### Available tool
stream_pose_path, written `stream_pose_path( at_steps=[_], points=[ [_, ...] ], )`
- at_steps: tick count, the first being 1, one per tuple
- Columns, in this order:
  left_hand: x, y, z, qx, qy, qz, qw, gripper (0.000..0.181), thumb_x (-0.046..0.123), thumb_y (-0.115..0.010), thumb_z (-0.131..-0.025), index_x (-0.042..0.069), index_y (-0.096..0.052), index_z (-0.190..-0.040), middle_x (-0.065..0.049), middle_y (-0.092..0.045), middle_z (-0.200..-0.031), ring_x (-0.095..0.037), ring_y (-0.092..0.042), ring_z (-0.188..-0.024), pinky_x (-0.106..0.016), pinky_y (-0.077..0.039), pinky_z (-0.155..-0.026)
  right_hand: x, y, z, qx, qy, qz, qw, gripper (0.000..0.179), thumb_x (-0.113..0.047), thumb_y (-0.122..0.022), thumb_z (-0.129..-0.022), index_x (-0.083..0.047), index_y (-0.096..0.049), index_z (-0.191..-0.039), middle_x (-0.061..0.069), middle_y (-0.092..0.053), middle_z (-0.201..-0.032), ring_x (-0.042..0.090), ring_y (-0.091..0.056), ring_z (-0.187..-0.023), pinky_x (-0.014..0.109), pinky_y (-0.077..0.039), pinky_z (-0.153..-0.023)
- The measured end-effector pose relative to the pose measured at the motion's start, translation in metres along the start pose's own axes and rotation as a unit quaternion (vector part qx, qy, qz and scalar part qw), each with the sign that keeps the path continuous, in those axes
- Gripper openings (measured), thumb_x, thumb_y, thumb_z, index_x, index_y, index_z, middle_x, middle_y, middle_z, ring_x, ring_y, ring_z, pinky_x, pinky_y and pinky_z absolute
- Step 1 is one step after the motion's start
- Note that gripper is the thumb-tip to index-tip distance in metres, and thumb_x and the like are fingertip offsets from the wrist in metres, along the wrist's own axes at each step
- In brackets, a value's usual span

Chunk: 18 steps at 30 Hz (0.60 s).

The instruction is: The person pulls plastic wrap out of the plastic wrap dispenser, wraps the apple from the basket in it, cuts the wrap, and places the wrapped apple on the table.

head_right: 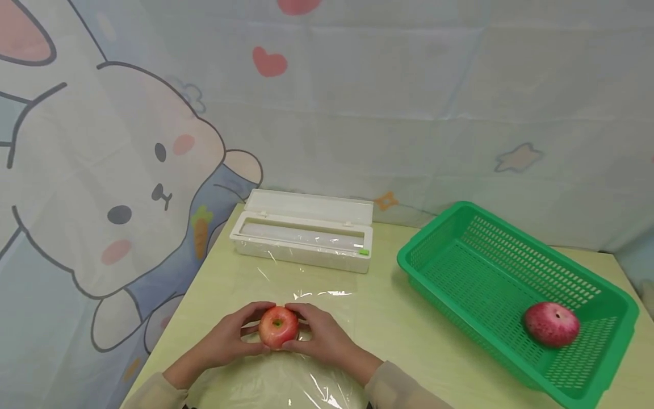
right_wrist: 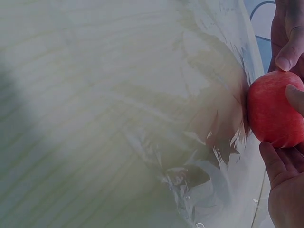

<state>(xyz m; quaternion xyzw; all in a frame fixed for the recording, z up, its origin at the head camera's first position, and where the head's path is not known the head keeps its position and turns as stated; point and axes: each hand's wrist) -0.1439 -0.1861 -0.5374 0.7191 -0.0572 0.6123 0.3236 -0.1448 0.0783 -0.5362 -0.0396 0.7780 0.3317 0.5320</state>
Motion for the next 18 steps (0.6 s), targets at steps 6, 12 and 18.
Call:
stream_pose_path(
  at_steps=[6, 12, 18],
  points=[
    [-0.0008, -0.0001, 0.0000, 0.000, -0.003, 0.002, 1.0000, 0.073, 0.012, -0.090, -0.087, 0.003, -0.053, -0.148, -0.016, -0.063, -0.145, -0.041, -0.061, -0.135, -0.046, -0.052, -0.111, 0.0012, -0.0012, 0.0000, 0.003, -0.001, -0.005, 1.0000, 0.068, -0.016, -0.092, -0.086, -0.002, -0.060, -0.145, 0.012, -0.068, -0.141, 0.031, -0.066, -0.129, 0.038, -0.056, -0.107],
    [-0.0030, -0.0007, 0.0005, -0.001, -0.012, -0.003, 0.9999, 0.072, 0.013, -0.090, -0.087, 0.004, -0.053, -0.148, -0.015, -0.064, -0.144, -0.038, -0.062, -0.133, -0.045, -0.053, -0.110, 0.0016, -0.0015, 0.0005, 0.003, -0.001, -0.006, 1.0000, 0.069, -0.016, -0.092, -0.086, 0.000, -0.060, -0.145, 0.012, -0.068, -0.141, 0.032, -0.066, -0.129, 0.039, -0.056, -0.107],
    [-0.0035, -0.0006, 0.0006, -0.003, -0.017, -0.003, 0.9998, 0.073, 0.012, -0.090, -0.087, 0.003, -0.052, -0.148, -0.017, -0.063, -0.144, -0.040, -0.062, -0.134, -0.045, -0.053, -0.110, 0.0019, -0.0018, 0.0003, 0.003, 0.004, -0.010, 0.9999, 0.068, -0.013, -0.091, -0.086, 0.001, -0.060, -0.145, 0.014, -0.068, -0.140, 0.033, -0.066, -0.129, 0.040, -0.057, -0.106]
  ],
)
Point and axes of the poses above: each hand's wrist, its own z-axis away from the middle knuckle, its own y-axis out of the back of the hand, x = y × z
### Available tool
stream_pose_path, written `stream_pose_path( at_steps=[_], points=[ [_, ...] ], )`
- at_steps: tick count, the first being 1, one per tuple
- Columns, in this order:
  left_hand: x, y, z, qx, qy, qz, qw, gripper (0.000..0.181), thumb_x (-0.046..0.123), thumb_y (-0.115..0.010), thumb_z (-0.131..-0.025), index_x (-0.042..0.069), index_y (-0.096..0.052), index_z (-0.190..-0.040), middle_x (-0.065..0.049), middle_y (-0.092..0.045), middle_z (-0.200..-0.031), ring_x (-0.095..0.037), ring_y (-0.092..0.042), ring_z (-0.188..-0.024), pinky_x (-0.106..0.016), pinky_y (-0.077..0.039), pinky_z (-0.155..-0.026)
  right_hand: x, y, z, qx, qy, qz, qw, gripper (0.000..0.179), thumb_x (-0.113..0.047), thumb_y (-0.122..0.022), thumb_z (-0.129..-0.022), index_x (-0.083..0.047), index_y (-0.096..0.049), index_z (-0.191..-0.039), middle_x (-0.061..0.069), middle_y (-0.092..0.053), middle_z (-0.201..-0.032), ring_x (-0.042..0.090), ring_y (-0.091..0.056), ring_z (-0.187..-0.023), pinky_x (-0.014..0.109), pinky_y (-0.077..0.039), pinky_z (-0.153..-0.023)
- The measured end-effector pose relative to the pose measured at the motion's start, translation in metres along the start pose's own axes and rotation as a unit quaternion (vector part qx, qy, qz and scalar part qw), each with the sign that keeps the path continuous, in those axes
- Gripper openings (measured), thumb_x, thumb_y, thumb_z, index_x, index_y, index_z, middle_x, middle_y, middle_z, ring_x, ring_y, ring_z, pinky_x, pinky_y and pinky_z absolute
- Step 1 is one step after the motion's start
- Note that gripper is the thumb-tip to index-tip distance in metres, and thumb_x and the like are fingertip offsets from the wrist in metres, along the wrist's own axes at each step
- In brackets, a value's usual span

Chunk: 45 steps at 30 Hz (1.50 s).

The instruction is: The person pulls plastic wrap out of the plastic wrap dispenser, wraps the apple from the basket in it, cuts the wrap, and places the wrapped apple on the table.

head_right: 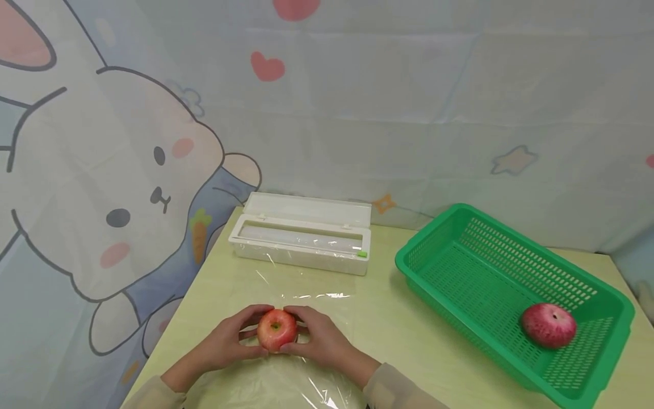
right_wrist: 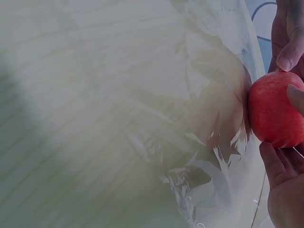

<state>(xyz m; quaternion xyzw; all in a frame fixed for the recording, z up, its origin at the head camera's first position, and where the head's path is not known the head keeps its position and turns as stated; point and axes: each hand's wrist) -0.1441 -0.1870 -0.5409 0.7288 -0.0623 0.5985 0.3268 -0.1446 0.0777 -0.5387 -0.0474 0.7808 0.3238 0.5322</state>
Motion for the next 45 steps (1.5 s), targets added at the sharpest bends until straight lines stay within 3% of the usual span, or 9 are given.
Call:
stream_pose_path(
  at_steps=[4, 9, 14, 18, 25, 29, 40, 45],
  points=[
    [0.000, -0.001, 0.002, -0.003, 0.009, 0.003, 0.9999, 0.075, 0.013, -0.089, -0.088, 0.002, -0.050, -0.151, -0.018, -0.062, -0.146, -0.042, -0.061, -0.135, -0.042, -0.053, -0.110, 0.000, -0.001, 0.001, -0.004, 0.004, 0.011, 0.9999, 0.070, -0.015, -0.091, -0.087, 0.003, -0.058, -0.146, 0.017, -0.066, -0.142, 0.036, -0.065, -0.130, 0.040, -0.057, -0.106],
    [-0.002, 0.002, 0.008, -0.004, 0.019, 0.005, 0.9998, 0.083, 0.012, -0.089, -0.087, -0.004, -0.044, -0.156, -0.023, -0.056, -0.152, -0.046, -0.057, -0.138, -0.046, -0.052, -0.111, -0.005, 0.004, 0.006, -0.015, -0.024, 0.036, 0.9990, 0.075, -0.020, -0.090, -0.089, 0.003, -0.054, -0.151, 0.019, -0.062, -0.148, 0.038, -0.064, -0.132, 0.043, -0.055, -0.109],
    [-0.004, 0.011, 0.022, -0.001, 0.033, -0.019, 0.9993, 0.087, 0.014, -0.090, -0.086, -0.007, -0.043, -0.157, -0.027, -0.052, -0.156, -0.050, -0.052, -0.141, -0.053, -0.050, -0.111, -0.012, 0.015, 0.017, -0.026, -0.049, 0.019, 0.9983, 0.077, -0.019, -0.088, -0.090, 0.003, -0.051, -0.154, 0.022, -0.059, -0.151, 0.042, -0.061, -0.135, 0.048, -0.054, -0.108],
    [-0.003, 0.018, 0.030, -0.003, 0.027, -0.033, 0.9991, 0.086, 0.014, -0.090, -0.087, -0.008, -0.044, -0.156, -0.028, -0.050, -0.158, -0.051, -0.050, -0.142, -0.053, -0.049, -0.110, -0.014, 0.026, 0.029, -0.025, -0.050, 0.014, 0.9983, 0.078, -0.017, -0.088, -0.090, 0.004, -0.050, -0.155, 0.023, -0.057, -0.153, 0.046, -0.060, -0.134, 0.048, -0.054, -0.107],
    [0.002, 0.027, 0.042, -0.010, 0.040, -0.069, 0.9967, 0.085, 0.019, -0.090, -0.088, -0.004, -0.046, -0.157, -0.023, -0.052, -0.158, -0.048, -0.050, -0.143, -0.050, -0.050, -0.111, -0.022, 0.043, 0.049, -0.031, -0.064, 0.040, 0.9967, 0.078, -0.022, -0.088, -0.091, 0.000, -0.050, -0.155, 0.022, -0.057, -0.152, 0.045, -0.066, -0.126, 0.044, -0.057, -0.105],
    [0.005, 0.030, 0.049, -0.011, 0.028, -0.100, 0.9946, 0.083, 0.019, -0.091, -0.087, -0.003, -0.049, -0.155, -0.022, -0.055, -0.155, -0.046, -0.053, -0.140, -0.050, -0.051, -0.110, -0.026, 0.048, 0.064, -0.034, -0.070, 0.053, 0.9956, 0.077, -0.025, -0.088, -0.091, -0.003, -0.052, -0.155, 0.020, -0.058, -0.151, 0.042, -0.069, -0.123, 0.043, -0.058, -0.104],
    [0.011, 0.030, 0.070, -0.011, 0.012, -0.236, 0.9716, 0.082, 0.028, -0.094, -0.082, 0.012, -0.056, -0.153, -0.007, -0.063, -0.150, -0.030, -0.061, -0.135, -0.041, -0.054, -0.109, -0.034, 0.056, 0.106, -0.038, -0.069, 0.095, 0.9923, 0.075, -0.040, -0.085, -0.093, -0.014, -0.053, -0.156, 0.008, -0.061, -0.151, 0.032, -0.069, -0.123, 0.036, -0.056, -0.106],
    [0.009, 0.031, 0.081, -0.014, -0.023, -0.266, 0.9637, 0.081, 0.031, -0.095, -0.081, 0.011, -0.058, -0.151, -0.008, -0.064, -0.149, -0.028, -0.062, -0.136, -0.037, -0.052, -0.111, -0.032, 0.050, 0.127, -0.029, -0.076, 0.076, 0.9938, 0.072, -0.041, -0.081, -0.096, -0.029, -0.049, -0.159, -0.008, -0.057, -0.154, 0.015, -0.058, -0.137, 0.025, -0.045, -0.115]
  ],
)
Point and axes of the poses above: each hand's wrist, its own z-axis away from the middle knuckle, its own y-axis out of the back of the hand, x = y × z
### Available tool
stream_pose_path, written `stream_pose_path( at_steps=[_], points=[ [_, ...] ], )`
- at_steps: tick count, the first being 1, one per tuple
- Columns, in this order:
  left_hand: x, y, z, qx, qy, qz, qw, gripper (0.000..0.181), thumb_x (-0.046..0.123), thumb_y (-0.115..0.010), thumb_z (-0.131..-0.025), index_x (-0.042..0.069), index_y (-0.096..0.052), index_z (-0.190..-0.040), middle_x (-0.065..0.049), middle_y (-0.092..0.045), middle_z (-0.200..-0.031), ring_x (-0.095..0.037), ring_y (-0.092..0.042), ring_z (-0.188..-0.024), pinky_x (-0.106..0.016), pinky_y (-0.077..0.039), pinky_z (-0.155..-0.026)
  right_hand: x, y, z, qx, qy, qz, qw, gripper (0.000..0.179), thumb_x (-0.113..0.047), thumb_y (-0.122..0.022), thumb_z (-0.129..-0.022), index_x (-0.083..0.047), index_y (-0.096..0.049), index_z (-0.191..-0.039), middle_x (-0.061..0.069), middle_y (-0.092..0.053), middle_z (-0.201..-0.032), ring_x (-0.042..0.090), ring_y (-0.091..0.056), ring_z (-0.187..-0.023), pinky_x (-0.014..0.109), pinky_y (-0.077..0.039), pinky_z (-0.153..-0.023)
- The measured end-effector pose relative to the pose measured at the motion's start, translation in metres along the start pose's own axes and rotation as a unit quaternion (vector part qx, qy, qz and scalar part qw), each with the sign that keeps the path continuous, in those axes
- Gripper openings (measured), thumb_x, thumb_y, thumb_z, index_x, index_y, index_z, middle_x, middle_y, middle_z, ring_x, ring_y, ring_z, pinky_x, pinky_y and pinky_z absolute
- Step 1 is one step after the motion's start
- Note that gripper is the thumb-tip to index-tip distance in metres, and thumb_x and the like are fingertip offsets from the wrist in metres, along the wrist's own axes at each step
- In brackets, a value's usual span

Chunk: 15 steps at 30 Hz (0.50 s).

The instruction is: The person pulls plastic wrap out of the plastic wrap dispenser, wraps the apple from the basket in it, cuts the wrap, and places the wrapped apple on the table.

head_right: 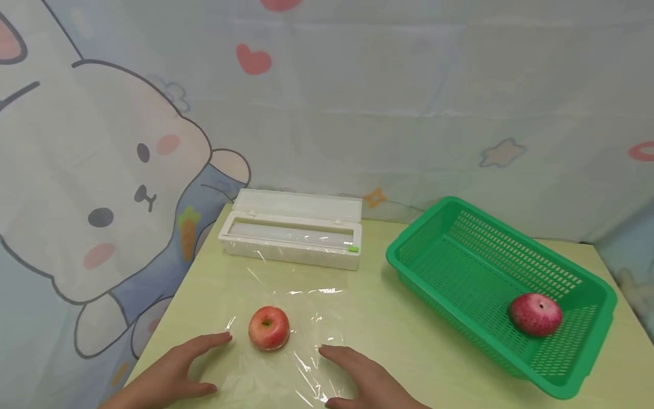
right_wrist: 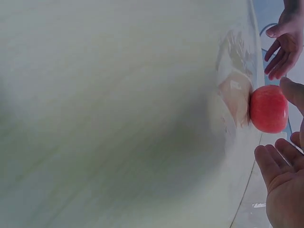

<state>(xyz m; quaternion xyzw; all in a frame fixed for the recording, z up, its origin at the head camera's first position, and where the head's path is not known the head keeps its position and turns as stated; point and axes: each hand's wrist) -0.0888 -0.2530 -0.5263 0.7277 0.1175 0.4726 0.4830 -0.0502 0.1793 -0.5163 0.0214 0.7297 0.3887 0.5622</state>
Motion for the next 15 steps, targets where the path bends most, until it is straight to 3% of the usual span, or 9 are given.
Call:
stream_pose_path(
  at_steps=[3, 6, 9, 15],
  points=[
    [-0.001, 0.002, 0.006, -0.005, -0.008, -0.003, 0.9999, 0.082, 0.031, -0.095, -0.080, 0.009, -0.059, -0.150, -0.011, -0.063, -0.149, -0.029, -0.061, -0.137, -0.034, -0.051, -0.111, 0.000, -0.005, 0.012, 0.010, 0.002, 0.016, 0.9998, 0.073, -0.044, -0.080, -0.097, -0.036, -0.046, -0.161, -0.014, -0.054, -0.156, 0.010, -0.054, -0.142, 0.026, -0.044, -0.116],
    [-0.001, 0.005, 0.009, -0.021, 0.006, -0.005, 0.9997, 0.082, 0.031, -0.095, -0.080, 0.010, -0.059, -0.150, -0.011, -0.062, -0.151, -0.028, -0.060, -0.139, -0.034, -0.052, -0.111, 0.000, -0.009, 0.017, 0.017, 0.014, 0.062, 0.9978, 0.074, -0.052, -0.079, -0.095, -0.037, -0.047, -0.160, -0.014, -0.056, -0.155, 0.011, -0.056, -0.140, 0.032, -0.050, -0.112],
    [0.000, 0.008, 0.010, -0.040, 0.021, -0.010, 0.9989, 0.080, 0.031, -0.095, -0.081, 0.012, -0.060, -0.150, -0.010, -0.061, -0.152, -0.028, -0.059, -0.139, -0.036, -0.053, -0.110, 0.004, -0.010, 0.018, 0.010, 0.037, 0.090, 0.9952, 0.073, -0.054, -0.079, -0.094, -0.030, -0.052, -0.158, -0.009, -0.059, -0.154, 0.014, -0.059, -0.137, 0.037, -0.053, -0.108],
    [-0.001, 0.009, 0.011, -0.040, 0.000, -0.053, 0.9978, 0.075, 0.030, -0.094, -0.081, 0.012, -0.063, -0.147, -0.013, -0.061, -0.151, -0.032, -0.060, -0.136, -0.043, -0.056, -0.106, 0.018, -0.009, 0.018, 0.000, 0.100, 0.125, 0.9871, 0.070, -0.050, -0.076, -0.097, -0.018, -0.054, -0.156, 0.000, -0.062, -0.151, 0.016, -0.061, -0.135, 0.038, -0.056, -0.104]
  ],
)
Point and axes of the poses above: each hand's wrist, its own z-axis away from the middle knuckle, its own y-axis out of the back of the hand, x = y × z
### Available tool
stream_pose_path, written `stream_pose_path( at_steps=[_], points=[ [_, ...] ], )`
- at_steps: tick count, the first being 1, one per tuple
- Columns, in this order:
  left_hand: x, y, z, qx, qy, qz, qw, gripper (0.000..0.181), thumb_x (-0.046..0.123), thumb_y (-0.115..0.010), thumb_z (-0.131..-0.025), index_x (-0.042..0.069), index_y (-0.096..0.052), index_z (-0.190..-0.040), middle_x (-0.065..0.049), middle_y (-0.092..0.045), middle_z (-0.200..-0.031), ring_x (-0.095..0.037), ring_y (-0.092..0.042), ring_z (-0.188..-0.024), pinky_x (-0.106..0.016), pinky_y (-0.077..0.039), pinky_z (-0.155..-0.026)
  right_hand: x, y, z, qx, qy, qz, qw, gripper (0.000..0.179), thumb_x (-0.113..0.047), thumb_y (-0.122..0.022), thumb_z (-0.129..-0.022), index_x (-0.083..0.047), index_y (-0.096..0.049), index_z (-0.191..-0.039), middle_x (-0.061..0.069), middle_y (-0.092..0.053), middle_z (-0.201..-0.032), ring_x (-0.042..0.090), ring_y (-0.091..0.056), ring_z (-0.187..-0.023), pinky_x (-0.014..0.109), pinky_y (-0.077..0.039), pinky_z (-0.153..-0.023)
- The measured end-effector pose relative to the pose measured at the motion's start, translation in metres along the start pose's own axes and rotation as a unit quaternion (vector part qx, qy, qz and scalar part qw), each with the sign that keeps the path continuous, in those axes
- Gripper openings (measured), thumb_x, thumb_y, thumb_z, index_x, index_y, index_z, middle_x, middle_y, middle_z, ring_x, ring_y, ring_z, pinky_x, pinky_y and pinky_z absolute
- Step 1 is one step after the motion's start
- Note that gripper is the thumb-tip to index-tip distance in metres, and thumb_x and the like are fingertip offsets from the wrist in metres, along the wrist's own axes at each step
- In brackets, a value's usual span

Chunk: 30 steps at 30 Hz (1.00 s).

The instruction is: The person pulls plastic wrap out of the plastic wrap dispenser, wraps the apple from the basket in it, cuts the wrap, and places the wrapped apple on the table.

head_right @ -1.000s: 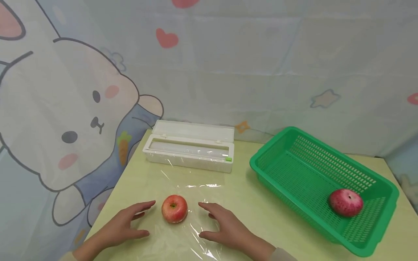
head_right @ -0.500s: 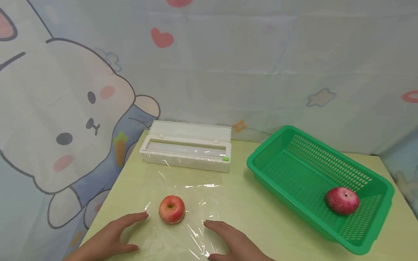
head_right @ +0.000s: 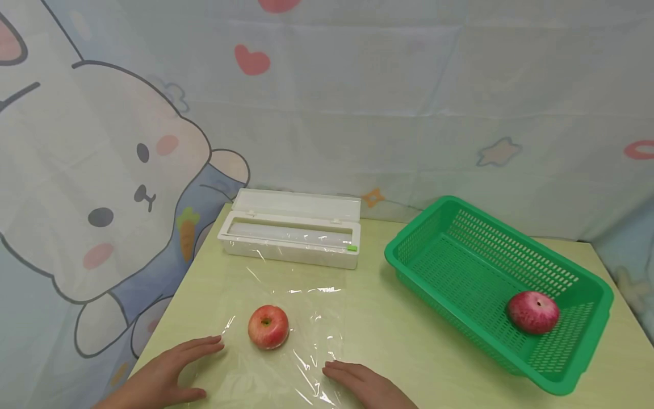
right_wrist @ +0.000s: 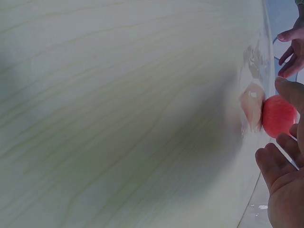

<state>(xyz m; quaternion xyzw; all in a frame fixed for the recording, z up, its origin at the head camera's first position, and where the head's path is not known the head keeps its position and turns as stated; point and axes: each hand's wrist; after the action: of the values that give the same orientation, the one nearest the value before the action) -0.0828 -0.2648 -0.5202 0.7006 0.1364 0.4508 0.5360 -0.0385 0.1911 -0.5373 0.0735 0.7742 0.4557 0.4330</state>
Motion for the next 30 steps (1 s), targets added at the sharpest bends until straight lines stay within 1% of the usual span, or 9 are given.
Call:
stream_pose_path(
  at_steps=[3, 6, 11, 14, 18, 21, 25, 28, 30],
  points=[
    [-0.001, -0.002, 0.001, -0.002, -0.004, -0.011, 0.9999, 0.074, 0.031, -0.095, -0.080, 0.012, -0.065, -0.145, -0.013, -0.062, -0.151, -0.034, -0.061, -0.135, -0.044, -0.056, -0.105, 0.004, -0.002, 0.002, 0.000, 0.018, 0.012, 0.9998, 0.069, -0.050, -0.075, -0.098, -0.017, -0.055, -0.155, 0.001, -0.062, -0.151, 0.016, -0.061, -0.135, 0.038, -0.057, -0.103],
    [-0.002, -0.004, 0.000, -0.011, -0.003, -0.010, 0.9999, 0.073, 0.033, -0.094, -0.081, 0.014, -0.065, -0.145, -0.012, -0.061, -0.151, -0.034, -0.060, -0.136, -0.045, -0.056, -0.106, 0.006, -0.003, 0.003, -0.001, 0.039, 0.027, 0.9989, 0.068, -0.051, -0.074, -0.099, -0.015, -0.055, -0.154, 0.003, -0.062, -0.150, 0.017, -0.061, -0.136, 0.038, -0.057, -0.102],
    [-0.004, -0.004, -0.003, -0.011, -0.017, -0.021, 0.9996, 0.071, 0.036, -0.094, -0.080, 0.017, -0.068, -0.143, -0.010, -0.062, -0.152, -0.034, -0.060, -0.137, -0.046, -0.056, -0.105, 0.010, -0.003, 0.003, 0.009, 0.096, 0.068, 0.9930, 0.066, -0.052, -0.070, -0.101, -0.013, -0.056, -0.153, 0.005, -0.061, -0.151, 0.018, -0.060, -0.137, 0.034, -0.058, -0.102],
    [-0.005, -0.001, -0.004, -0.013, -0.021, -0.026, 0.9994, 0.072, 0.037, -0.095, -0.078, 0.019, -0.069, -0.142, -0.010, -0.062, -0.152, -0.034, -0.060, -0.137, -0.046, -0.056, -0.105, 0.012, -0.001, 0.001, 0.019, 0.132, 0.087, 0.9873, 0.066, -0.053, -0.068, -0.102, -0.012, -0.057, -0.153, 0.004, -0.060, -0.151, 0.019, -0.058, -0.139, 0.028, -0.054, -0.107],
    [-0.006, 0.001, -0.004, -0.019, -0.017, -0.027, 0.9993, 0.073, 0.037, -0.096, -0.077, 0.019, -0.069, -0.142, -0.010, -0.061, -0.152, -0.034, -0.059, -0.137, -0.045, -0.056, -0.106, 0.012, 0.000, -0.002, 0.022, 0.159, 0.103, 0.9816, 0.064, -0.055, -0.065, -0.103, -0.012, -0.059, -0.150, 0.003, -0.060, -0.151, 0.020, -0.057, -0.140, 0.021, -0.046, -0.112],
    [-0.006, 0.000, -0.002, -0.015, -0.022, -0.031, 0.9992, 0.072, 0.036, -0.097, -0.076, 0.019, -0.070, -0.141, -0.010, -0.062, -0.152, -0.033, -0.060, -0.137, -0.044, -0.056, -0.104, 0.012, -0.001, -0.003, 0.017, 0.164, 0.113, 0.9798, 0.062, -0.056, -0.065, -0.103, -0.014, -0.060, -0.149, 0.003, -0.061, -0.150, 0.021, -0.058, -0.138, 0.021, -0.047, -0.111],
    [-0.008, -0.003, 0.002, -0.006, -0.025, -0.037, 0.9990, 0.071, 0.037, -0.097, -0.074, 0.021, -0.071, -0.139, -0.009, -0.062, -0.151, -0.032, -0.060, -0.136, -0.044, -0.057, -0.104, 0.011, -0.002, -0.002, -0.003, 0.156, 0.113, 0.9813, 0.060, -0.053, -0.066, -0.103, -0.015, -0.060, -0.149, 0.005, -0.061, -0.150, 0.024, -0.059, -0.137, 0.032, -0.057, -0.103],
    [-0.009, -0.006, 0.004, -0.004, -0.026, -0.040, 0.9988, 0.070, 0.038, -0.097, -0.074, 0.023, -0.072, -0.137, -0.009, -0.062, -0.151, -0.033, -0.060, -0.136, -0.044, -0.057, -0.104, 0.010, -0.005, -0.001, -0.017, 0.148, 0.105, 0.9833, 0.058, -0.050, -0.067, -0.104, -0.015, -0.061, -0.150, 0.006, -0.061, -0.151, 0.026, -0.059, -0.137, 0.037, -0.060, -0.098],
    [-0.010, -0.007, 0.006, -0.005, -0.027, -0.042, 0.9988, 0.069, 0.038, -0.097, -0.074, 0.023, -0.072, -0.136, -0.009, -0.062, -0.151, -0.034, -0.060, -0.136, -0.045, -0.057, -0.104, 0.009, -0.007, -0.001, -0.019, 0.148, 0.102, 0.9834, 0.057, -0.049, -0.067, -0.105, -0.014, -0.061, -0.149, 0.007, -0.061, -0.150, 0.026, -0.059, -0.137, 0.038, -0.060, -0.098]
  ],
)
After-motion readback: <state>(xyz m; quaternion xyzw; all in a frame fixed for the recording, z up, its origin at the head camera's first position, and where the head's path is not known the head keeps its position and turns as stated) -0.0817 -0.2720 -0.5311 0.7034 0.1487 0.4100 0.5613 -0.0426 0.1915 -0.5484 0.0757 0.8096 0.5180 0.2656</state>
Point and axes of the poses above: each hand's wrist, its own z-axis away from the middle knuckle, its own y-axis out of the back of the hand, x = y × z
